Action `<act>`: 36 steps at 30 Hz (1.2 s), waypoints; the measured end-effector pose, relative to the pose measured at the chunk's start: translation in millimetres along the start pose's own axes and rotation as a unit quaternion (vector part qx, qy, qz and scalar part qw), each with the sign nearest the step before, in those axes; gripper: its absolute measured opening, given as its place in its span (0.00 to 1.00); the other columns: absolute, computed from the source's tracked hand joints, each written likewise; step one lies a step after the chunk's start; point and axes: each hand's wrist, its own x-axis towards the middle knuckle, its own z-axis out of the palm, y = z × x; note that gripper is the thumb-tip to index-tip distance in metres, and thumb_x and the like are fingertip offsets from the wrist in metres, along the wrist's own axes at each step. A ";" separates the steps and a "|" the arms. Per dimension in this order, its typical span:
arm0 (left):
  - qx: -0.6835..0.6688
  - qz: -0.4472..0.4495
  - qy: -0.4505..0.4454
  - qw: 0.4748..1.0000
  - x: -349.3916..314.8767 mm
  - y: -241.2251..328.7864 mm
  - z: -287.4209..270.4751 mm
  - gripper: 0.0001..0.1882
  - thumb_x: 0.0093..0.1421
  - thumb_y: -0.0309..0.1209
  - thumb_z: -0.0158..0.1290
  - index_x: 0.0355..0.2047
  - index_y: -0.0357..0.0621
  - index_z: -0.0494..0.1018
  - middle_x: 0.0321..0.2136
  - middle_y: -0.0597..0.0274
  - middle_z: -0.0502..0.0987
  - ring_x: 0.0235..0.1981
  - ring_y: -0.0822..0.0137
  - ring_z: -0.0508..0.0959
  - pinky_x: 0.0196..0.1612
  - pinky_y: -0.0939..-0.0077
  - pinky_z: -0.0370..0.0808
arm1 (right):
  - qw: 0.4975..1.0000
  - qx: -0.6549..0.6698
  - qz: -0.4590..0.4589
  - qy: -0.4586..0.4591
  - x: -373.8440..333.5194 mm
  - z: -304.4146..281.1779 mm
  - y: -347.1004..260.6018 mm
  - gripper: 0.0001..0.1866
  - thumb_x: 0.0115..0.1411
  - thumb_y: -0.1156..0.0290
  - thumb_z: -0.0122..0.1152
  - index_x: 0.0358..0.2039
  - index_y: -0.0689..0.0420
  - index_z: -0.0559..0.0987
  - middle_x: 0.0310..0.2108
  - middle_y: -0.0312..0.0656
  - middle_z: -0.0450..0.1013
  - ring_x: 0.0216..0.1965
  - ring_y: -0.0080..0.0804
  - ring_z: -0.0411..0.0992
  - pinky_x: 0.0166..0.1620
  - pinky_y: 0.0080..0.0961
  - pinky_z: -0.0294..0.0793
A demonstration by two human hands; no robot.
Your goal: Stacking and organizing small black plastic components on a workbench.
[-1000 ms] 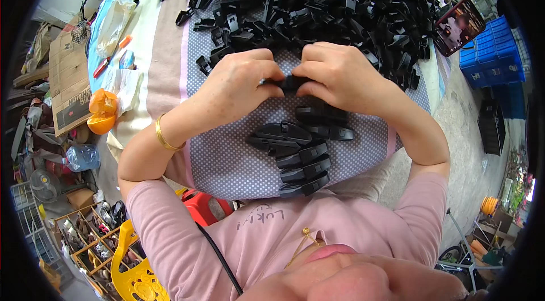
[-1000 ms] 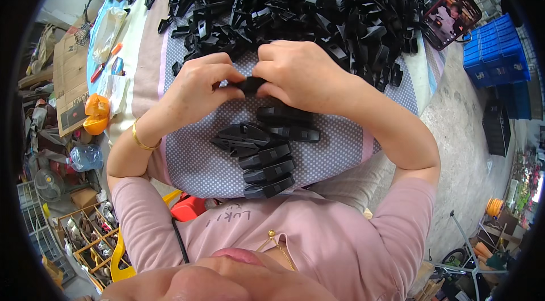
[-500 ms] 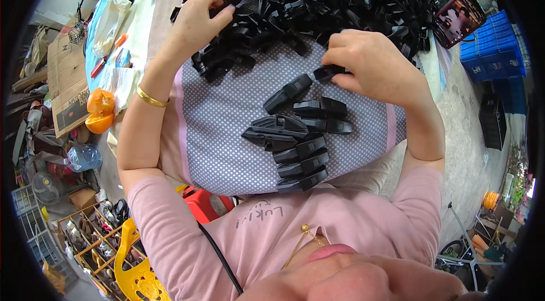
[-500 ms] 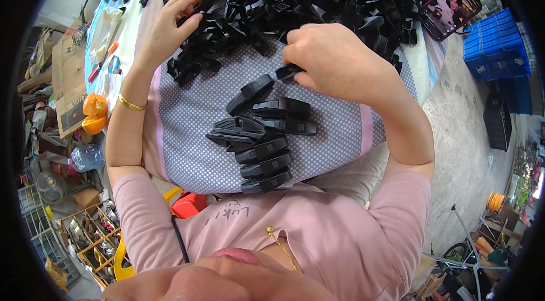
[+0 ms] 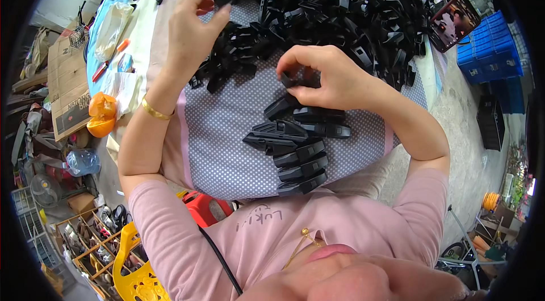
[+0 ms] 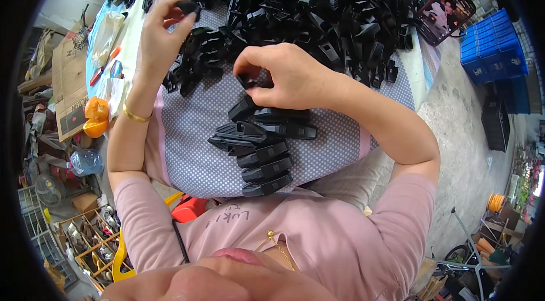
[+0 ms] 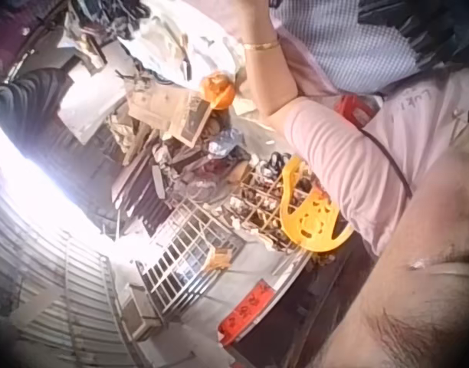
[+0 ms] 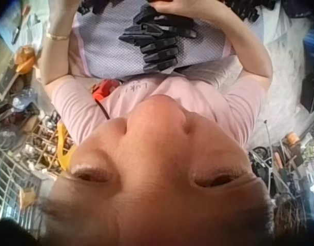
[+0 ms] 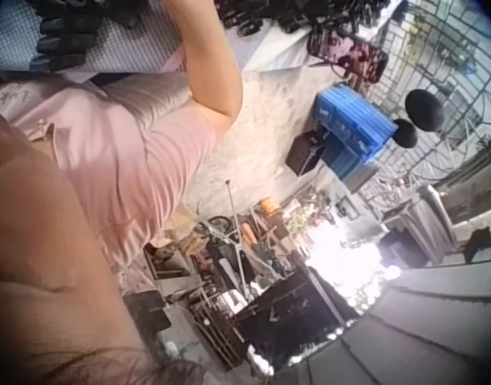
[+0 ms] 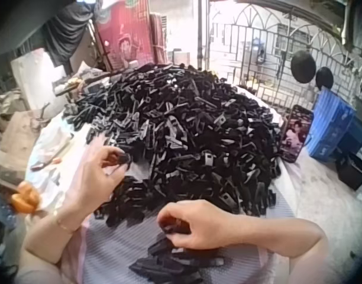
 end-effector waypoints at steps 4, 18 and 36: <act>-0.307 -0.100 -0.108 0.940 -13.5 18.8 -9.2 0.14 0.55 0.24 0.56 0.42 0.37 0.72 0.31 0.65 0.76 0.32 0.75 0.77 0.38 0.84 0.74 | 0.992 0.021 0.053 -0.112 -3.0 -16.6 -0.5 0.14 0.45 0.76 0.64 0.35 0.62 0.77 0.28 0.40 0.75 0.30 0.28 0.74 0.36 0.24 0.75; 0.040 0.113 -0.229 0.966 -53.5 49.4 14.2 0.10 0.49 0.30 0.61 0.30 0.38 0.76 0.29 0.59 0.74 0.36 0.58 0.73 0.40 0.68 0.72 | 0.982 -0.160 -0.099 0.010 -4.3 -12.8 6.4 0.14 0.43 0.75 0.69 0.32 0.60 0.77 0.31 0.41 0.72 0.34 0.35 0.71 0.34 0.26 0.72; 0.018 0.078 -0.233 0.969 -51.6 45.6 14.0 0.11 0.45 0.31 0.64 0.28 0.37 0.79 0.26 0.59 0.75 0.33 0.59 0.74 0.38 0.67 0.72 | 0.964 -0.255 -0.073 -0.032 -5.9 -28.0 6.2 0.11 0.42 0.73 0.70 0.28 0.61 0.80 0.25 0.39 0.72 0.29 0.38 0.72 0.31 0.30 0.72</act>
